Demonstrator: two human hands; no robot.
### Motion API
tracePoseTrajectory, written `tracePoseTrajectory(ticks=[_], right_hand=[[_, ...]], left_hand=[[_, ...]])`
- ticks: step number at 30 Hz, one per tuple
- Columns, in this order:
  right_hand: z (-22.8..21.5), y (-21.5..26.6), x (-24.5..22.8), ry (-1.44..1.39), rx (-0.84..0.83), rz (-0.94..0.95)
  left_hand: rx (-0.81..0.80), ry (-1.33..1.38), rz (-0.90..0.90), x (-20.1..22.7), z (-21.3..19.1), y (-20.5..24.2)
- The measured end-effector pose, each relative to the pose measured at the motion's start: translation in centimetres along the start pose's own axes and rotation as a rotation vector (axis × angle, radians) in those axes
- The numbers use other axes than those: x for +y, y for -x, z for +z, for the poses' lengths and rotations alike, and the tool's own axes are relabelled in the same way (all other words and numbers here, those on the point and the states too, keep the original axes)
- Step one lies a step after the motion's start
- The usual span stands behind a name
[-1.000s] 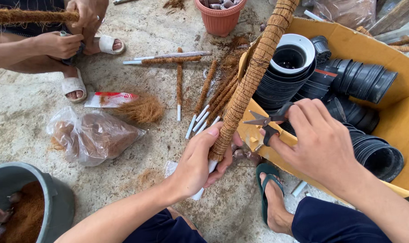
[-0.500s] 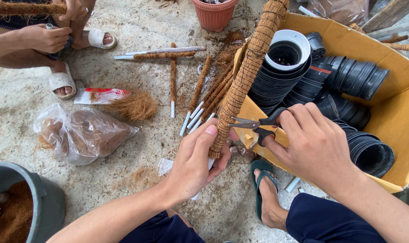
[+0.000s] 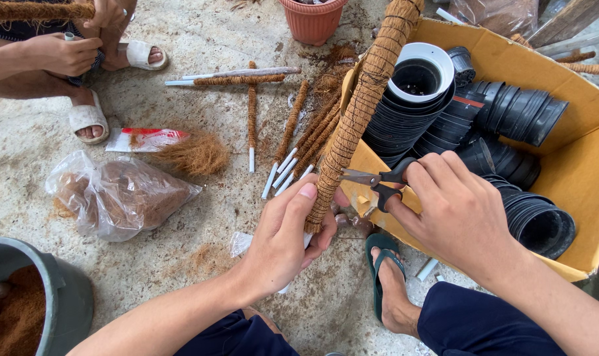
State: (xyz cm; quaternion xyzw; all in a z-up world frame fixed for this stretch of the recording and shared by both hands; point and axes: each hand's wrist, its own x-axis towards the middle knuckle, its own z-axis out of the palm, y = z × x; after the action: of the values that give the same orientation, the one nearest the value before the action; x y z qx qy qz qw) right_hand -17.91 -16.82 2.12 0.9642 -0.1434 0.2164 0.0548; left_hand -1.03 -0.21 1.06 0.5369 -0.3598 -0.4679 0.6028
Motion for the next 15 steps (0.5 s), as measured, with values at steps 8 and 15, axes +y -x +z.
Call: tracePoseTrajectory(ticks=[8, 15], right_hand=[[-0.22, 0.12, -0.17, 0.078, 0.035, -0.033], [0.07, 0.38, -0.11, 0.120, 0.053, -0.073]], left_hand=[[0.009, -0.020, -0.006, -0.36, -0.08, -0.11], [0.000, 0.006, -0.001, -0.75, -0.32, -0.12]])
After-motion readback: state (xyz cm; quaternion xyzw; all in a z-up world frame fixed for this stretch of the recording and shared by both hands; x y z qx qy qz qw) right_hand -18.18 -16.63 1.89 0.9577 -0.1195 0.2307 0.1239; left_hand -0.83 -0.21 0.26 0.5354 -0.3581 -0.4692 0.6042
